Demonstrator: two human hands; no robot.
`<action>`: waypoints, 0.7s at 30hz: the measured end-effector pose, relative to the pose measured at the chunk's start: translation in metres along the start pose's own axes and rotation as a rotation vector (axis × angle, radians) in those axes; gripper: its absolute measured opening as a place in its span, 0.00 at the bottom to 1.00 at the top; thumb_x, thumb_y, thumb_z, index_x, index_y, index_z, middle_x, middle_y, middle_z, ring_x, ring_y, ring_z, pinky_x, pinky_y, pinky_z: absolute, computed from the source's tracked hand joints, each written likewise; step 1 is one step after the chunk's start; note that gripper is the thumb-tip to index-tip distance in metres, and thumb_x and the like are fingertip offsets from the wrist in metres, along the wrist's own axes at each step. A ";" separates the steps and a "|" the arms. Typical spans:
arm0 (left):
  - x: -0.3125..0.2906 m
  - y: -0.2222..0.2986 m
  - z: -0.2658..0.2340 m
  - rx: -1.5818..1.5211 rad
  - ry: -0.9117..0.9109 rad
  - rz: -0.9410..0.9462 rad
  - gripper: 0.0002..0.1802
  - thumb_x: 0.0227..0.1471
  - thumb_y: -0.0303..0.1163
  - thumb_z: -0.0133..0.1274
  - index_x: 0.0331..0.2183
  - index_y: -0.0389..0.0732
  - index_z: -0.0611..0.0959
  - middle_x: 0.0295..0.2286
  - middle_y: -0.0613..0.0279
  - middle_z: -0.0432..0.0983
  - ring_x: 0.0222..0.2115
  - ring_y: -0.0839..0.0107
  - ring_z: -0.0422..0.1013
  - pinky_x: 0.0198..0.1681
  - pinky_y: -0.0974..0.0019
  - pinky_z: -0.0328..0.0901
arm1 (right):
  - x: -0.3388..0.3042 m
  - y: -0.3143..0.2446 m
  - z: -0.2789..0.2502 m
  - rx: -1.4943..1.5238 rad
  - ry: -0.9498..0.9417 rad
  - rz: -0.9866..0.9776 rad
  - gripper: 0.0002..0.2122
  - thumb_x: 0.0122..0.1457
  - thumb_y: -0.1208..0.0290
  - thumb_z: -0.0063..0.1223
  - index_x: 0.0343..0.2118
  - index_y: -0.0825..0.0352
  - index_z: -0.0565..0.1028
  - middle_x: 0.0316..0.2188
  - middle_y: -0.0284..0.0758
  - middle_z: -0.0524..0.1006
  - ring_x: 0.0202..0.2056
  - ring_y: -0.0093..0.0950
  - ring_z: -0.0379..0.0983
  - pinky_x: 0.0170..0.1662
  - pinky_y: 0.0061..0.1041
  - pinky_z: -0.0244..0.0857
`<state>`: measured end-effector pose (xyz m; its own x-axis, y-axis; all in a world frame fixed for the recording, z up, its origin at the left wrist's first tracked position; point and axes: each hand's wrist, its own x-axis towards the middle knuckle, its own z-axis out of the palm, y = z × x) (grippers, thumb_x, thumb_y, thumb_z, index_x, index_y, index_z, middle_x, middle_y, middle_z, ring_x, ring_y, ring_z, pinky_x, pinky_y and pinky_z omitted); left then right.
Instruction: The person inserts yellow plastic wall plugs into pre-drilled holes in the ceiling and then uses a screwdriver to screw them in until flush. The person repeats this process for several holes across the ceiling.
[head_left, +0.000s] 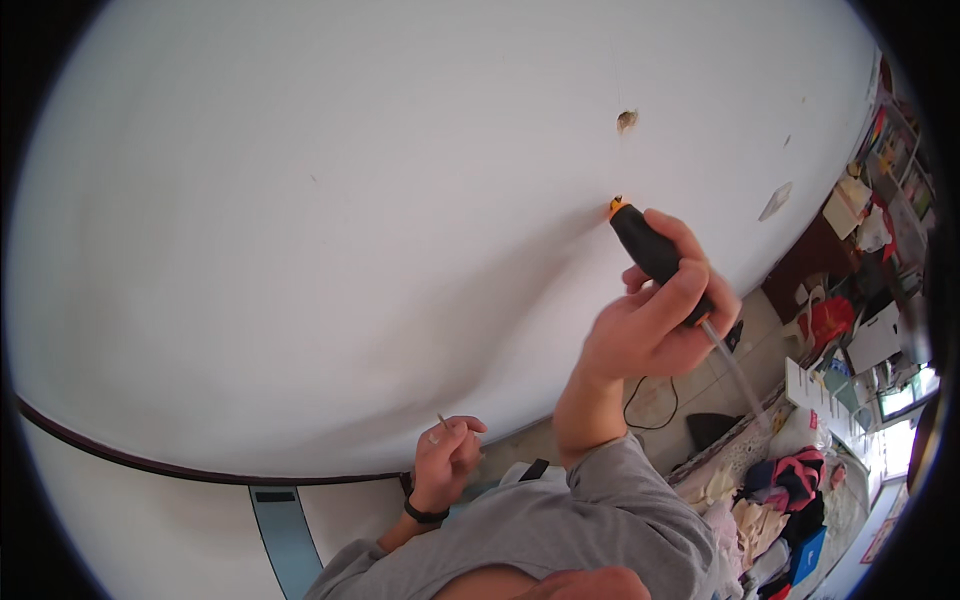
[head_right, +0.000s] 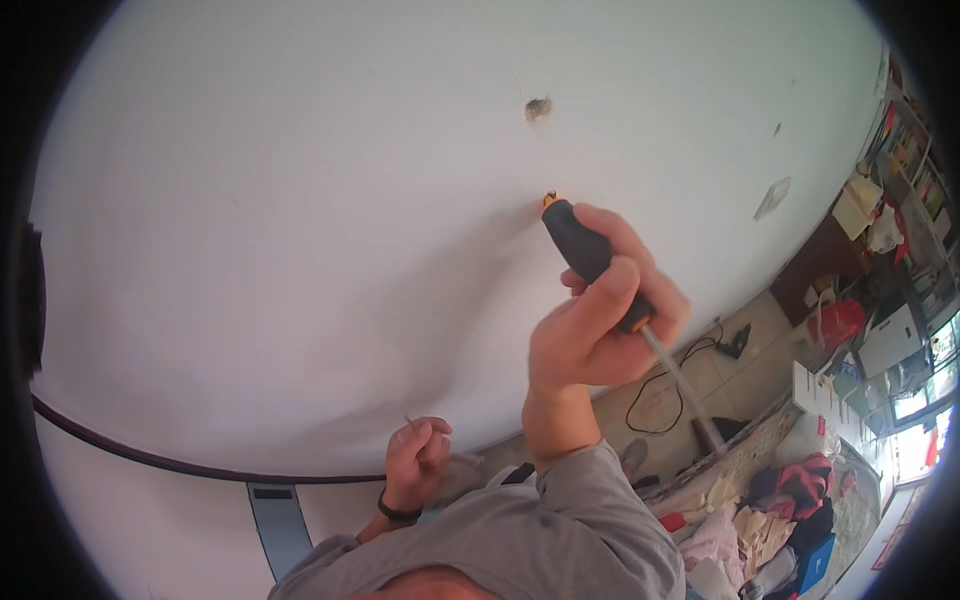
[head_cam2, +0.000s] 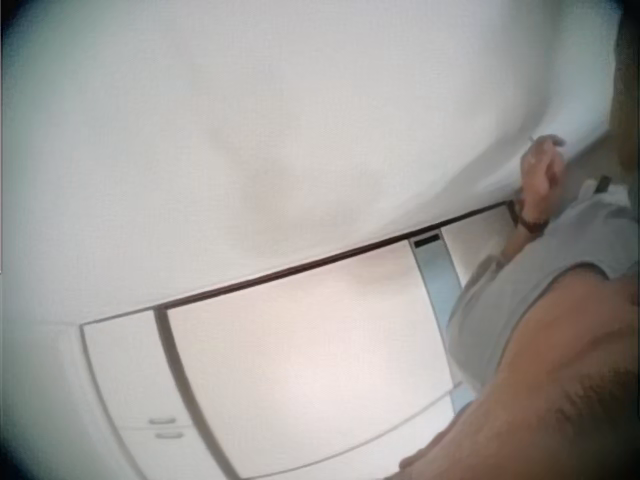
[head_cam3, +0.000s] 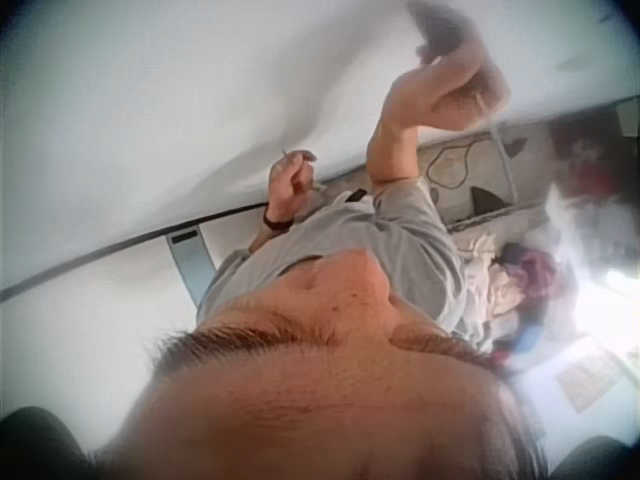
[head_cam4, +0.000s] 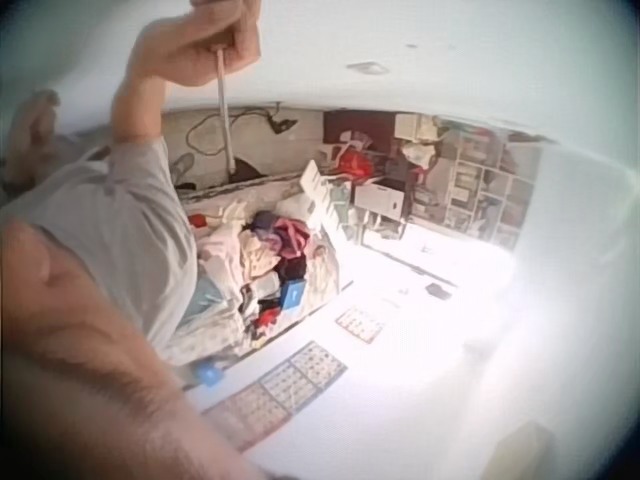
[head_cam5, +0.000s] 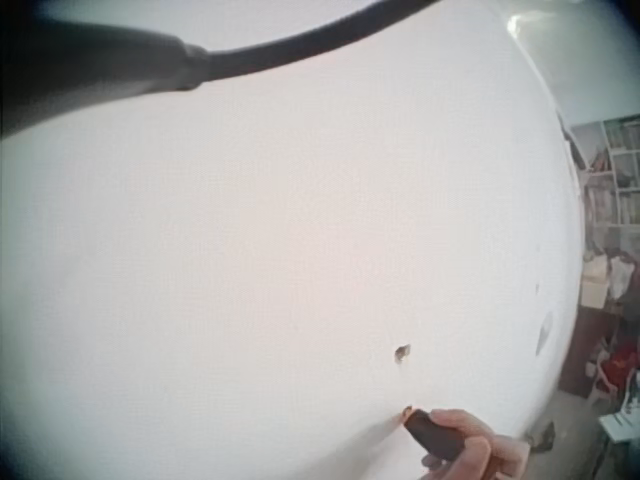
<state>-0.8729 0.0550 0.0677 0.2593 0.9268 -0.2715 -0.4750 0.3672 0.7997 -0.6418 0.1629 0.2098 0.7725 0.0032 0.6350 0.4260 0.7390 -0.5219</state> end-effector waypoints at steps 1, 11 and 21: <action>0.000 0.001 0.000 0.014 -0.006 0.002 0.17 0.65 0.34 0.50 0.40 0.26 0.75 0.17 0.75 0.57 0.17 0.82 0.52 0.24 0.73 0.51 | 0.003 -0.004 0.000 0.058 0.061 0.043 0.05 0.70 0.73 0.39 0.38 0.67 0.59 0.33 0.53 0.82 0.21 0.24 0.73 0.18 0.15 0.62; 0.003 0.003 0.002 0.005 -0.043 0.013 0.17 0.65 0.34 0.50 0.40 0.26 0.75 0.17 0.75 0.55 0.17 0.82 0.51 0.24 0.73 0.51 | 0.005 -0.003 0.005 0.160 0.234 0.046 0.06 0.70 0.72 0.40 0.38 0.68 0.59 0.33 0.51 0.82 0.19 0.24 0.73 0.18 0.15 0.63; 0.002 -0.006 -0.004 0.053 -0.032 0.032 0.19 0.66 0.37 0.49 0.39 0.26 0.76 0.16 0.75 0.53 0.16 0.81 0.50 0.19 0.70 0.46 | 0.006 -0.004 -0.003 0.158 0.169 0.005 0.08 0.71 0.71 0.41 0.38 0.67 0.58 0.32 0.49 0.83 0.20 0.22 0.72 0.18 0.15 0.63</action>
<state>-0.8731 0.0548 0.0606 0.2721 0.9346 -0.2291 -0.4383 0.3323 0.8352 -0.6375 0.1579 0.2147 0.8482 -0.0959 0.5209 0.3529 0.8357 -0.4208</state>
